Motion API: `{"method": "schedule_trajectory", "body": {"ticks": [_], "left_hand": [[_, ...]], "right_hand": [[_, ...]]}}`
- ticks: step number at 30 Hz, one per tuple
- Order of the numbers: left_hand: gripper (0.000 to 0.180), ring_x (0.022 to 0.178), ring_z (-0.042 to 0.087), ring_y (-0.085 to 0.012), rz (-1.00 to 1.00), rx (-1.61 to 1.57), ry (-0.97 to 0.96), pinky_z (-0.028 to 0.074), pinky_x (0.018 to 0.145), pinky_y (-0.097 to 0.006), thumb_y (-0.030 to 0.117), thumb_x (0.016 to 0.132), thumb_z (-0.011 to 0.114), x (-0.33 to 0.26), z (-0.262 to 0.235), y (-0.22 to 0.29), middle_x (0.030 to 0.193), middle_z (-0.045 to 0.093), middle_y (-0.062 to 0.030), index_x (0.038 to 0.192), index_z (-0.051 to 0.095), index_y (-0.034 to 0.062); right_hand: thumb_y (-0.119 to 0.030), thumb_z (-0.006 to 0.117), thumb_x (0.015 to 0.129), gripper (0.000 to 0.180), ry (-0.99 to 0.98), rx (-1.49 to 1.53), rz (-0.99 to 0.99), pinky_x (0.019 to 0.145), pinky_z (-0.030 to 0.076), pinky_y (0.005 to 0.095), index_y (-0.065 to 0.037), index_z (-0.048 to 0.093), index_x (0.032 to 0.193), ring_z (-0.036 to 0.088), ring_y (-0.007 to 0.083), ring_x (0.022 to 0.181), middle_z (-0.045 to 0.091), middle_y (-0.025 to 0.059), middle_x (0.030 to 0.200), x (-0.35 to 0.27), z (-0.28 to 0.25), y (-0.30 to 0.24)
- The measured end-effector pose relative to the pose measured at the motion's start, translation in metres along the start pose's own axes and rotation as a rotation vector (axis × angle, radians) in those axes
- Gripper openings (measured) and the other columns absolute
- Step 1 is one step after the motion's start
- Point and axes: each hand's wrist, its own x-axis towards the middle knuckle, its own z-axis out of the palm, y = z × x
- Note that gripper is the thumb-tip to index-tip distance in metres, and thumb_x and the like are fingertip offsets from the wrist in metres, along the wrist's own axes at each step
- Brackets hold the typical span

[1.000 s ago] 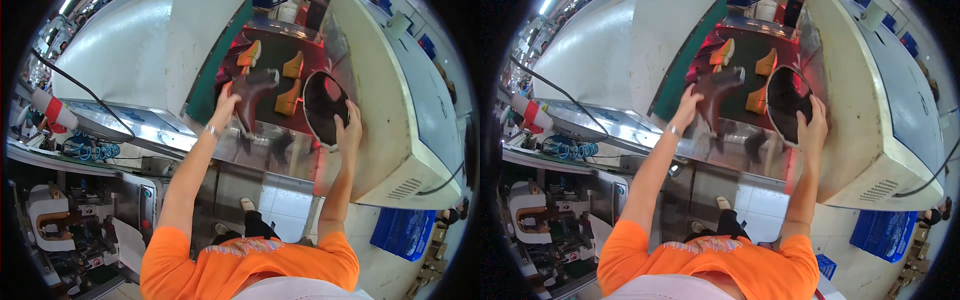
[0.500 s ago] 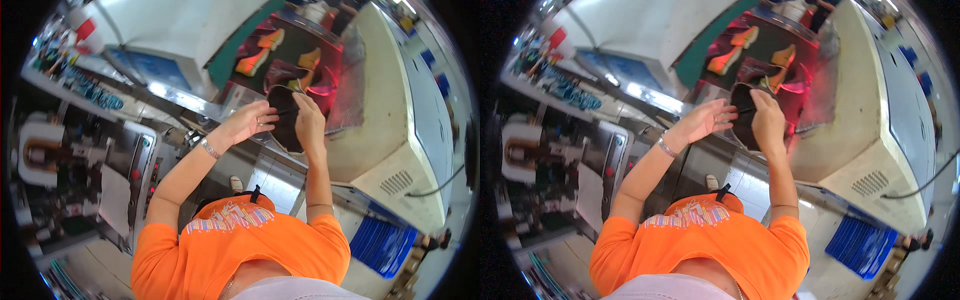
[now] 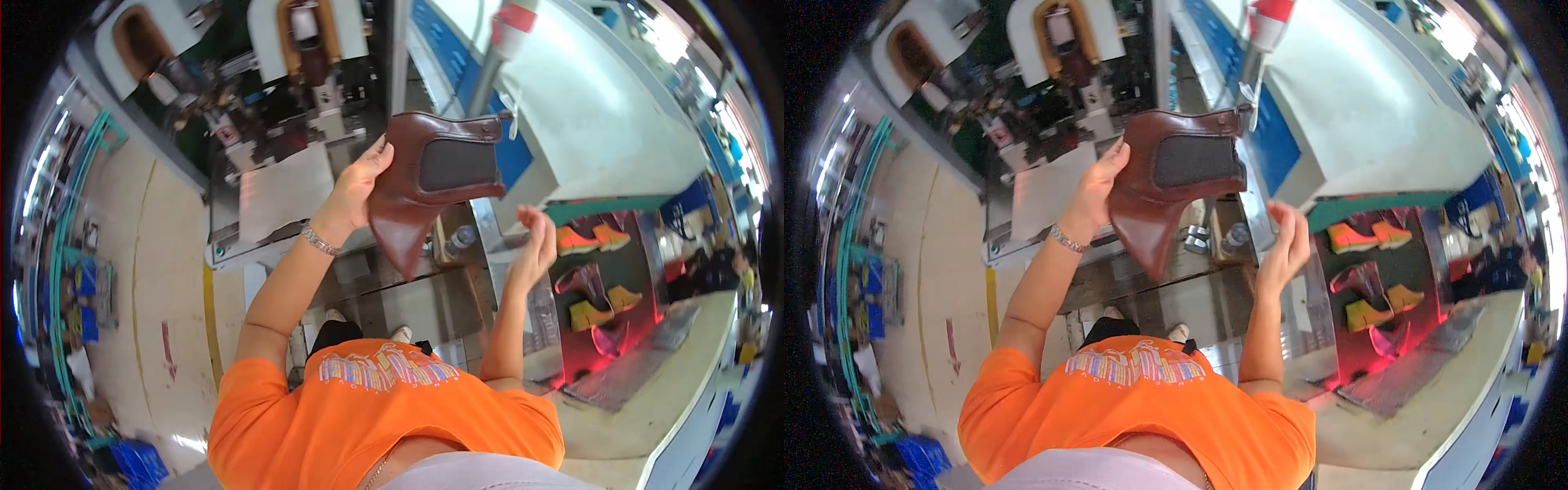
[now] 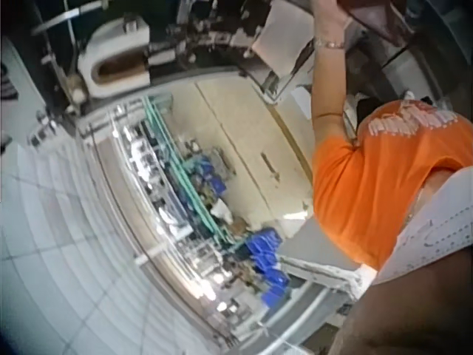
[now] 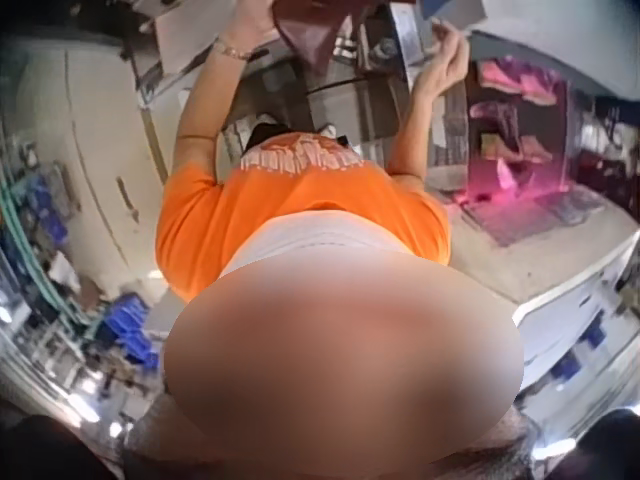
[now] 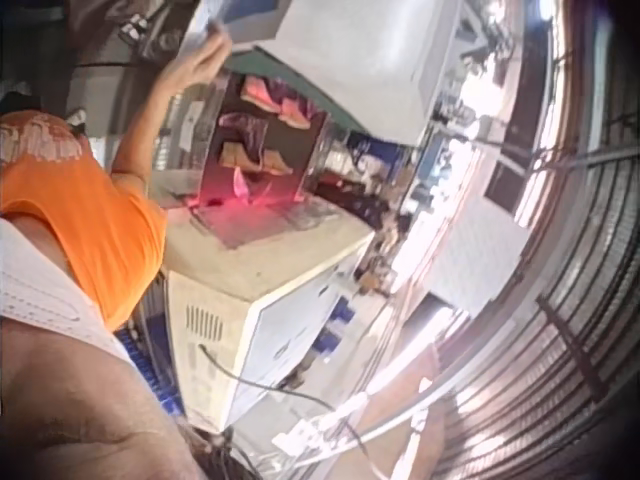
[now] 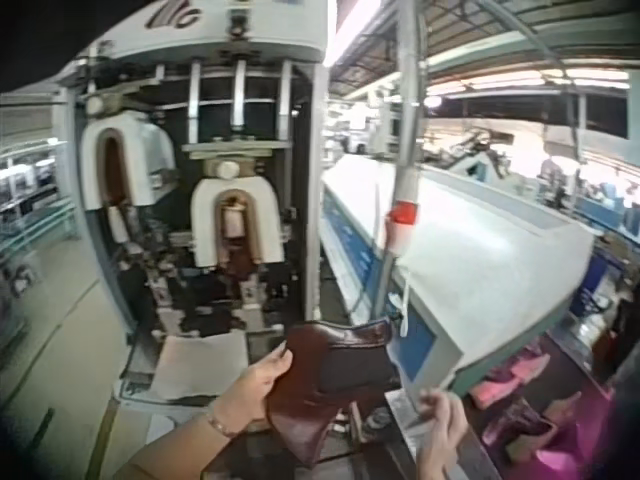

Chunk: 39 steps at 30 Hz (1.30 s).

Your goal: The person repeatedly picks up brown shoes from a conveyor belt, places them into a machine, and removes them after processing. The shoes are then placed back onto the conveyor belt. This cycle is repeated for multiple shoes throughout the video.

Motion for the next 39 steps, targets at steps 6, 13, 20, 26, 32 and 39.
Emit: {"method": "schedule_trajectory", "body": {"ticks": [6, 13, 20, 26, 32, 39], "left_hand": [[0.045, 0.105, 0.052, -0.0164, 0.061, 0.122, -0.057, 0.045, 0.088, -0.033, 0.023, 0.089, 0.049, -0.052, -0.026, 0.055, 0.119, 0.049, -0.0075, 0.127, 0.033, 0.005], [0.029, 0.087, 0.056, -0.0113, 0.174, 0.601, -0.139, 0.045, 0.077, -0.026, 0.021, 0.084, 0.058, -0.111, -0.08, 0.138, 0.1, 0.057, -0.0032, 0.106, 0.05, 0.003], [0.015, 0.079, 0.052, -0.0045, 0.394, 0.831, 0.224, 0.042, 0.07, -0.019, 0.012, 0.081, 0.062, -0.148, -0.138, 0.228, 0.086, 0.058, 0.0027, 0.093, 0.058, 0.0044], [0.019, 0.083, 0.055, -0.0091, 0.757, 0.706, 0.415, 0.043, 0.075, -0.022, 0.009, 0.082, 0.06, -0.136, -0.161, 0.328, 0.091, 0.06, -0.0023, 0.098, 0.055, 0.0023], [0.023, 0.074, 0.054, -0.0106, 0.943, 0.483, 0.519, 0.044, 0.067, -0.023, 0.005, 0.078, 0.064, -0.093, -0.204, 0.386, 0.08, 0.057, -0.0039, 0.093, 0.046, 0.0044], [0.015, 0.083, 0.054, -0.011, 0.783, 0.567, 0.437, 0.04, 0.076, -0.024, 0.002, 0.08, 0.06, -0.089, -0.217, 0.398, 0.085, 0.058, -0.0025, 0.088, 0.048, 0.0071]], "right_hand": [[-0.023, 0.049, 0.089, 0.034, -0.762, 0.305, 0.118, 0.081, 0.042, 0.0251, 0.0, 0.051, 0.113, 0.051, 0.0108, 0.093, 0.057, 0.0037, 0.101, 0.008, 0.137, 0.071], [-0.019, 0.063, 0.08, 0.019, -1.326, 1.098, 0.698, 0.067, 0.047, 0.0227, -0.004, 0.056, 0.09, 0.058, 0.0089, 0.076, 0.061, 0.0014, 0.086, -0.015, 0.267, 0.008], [-0.015, 0.061, 0.081, 0.011, -1.342, 1.053, 0.439, 0.068, 0.043, 0.021, -0.007, 0.057, 0.087, 0.054, 0.0076, 0.075, 0.058, -0.001, 0.083, -0.024, 0.371, -0.026], [-0.006, 0.059, 0.081, 0.008, -1.135, 0.926, 0.35, 0.066, 0.041, 0.0186, -0.006, 0.06, 0.089, 0.053, 0.0057, 0.073, 0.061, -0.0019, 0.081, -0.018, 0.485, -0.067], [-0.006, 0.059, 0.082, 0.008, -0.983, 0.931, 0.437, 0.072, 0.044, 0.0242, -0.003, 0.06, 0.09, 0.056, 0.0113, 0.078, 0.06, 0.0021, 0.083, -0.008, 0.566, -0.084], [-0.003, 0.057, 0.081, 0.006, -1.041, 0.922, 0.395, 0.069, 0.045, 0.0243, -0.005, 0.06, 0.086, 0.056, 0.0115, 0.075, 0.06, 0.0016, 0.082, 0.004, 0.585, -0.075]]}}
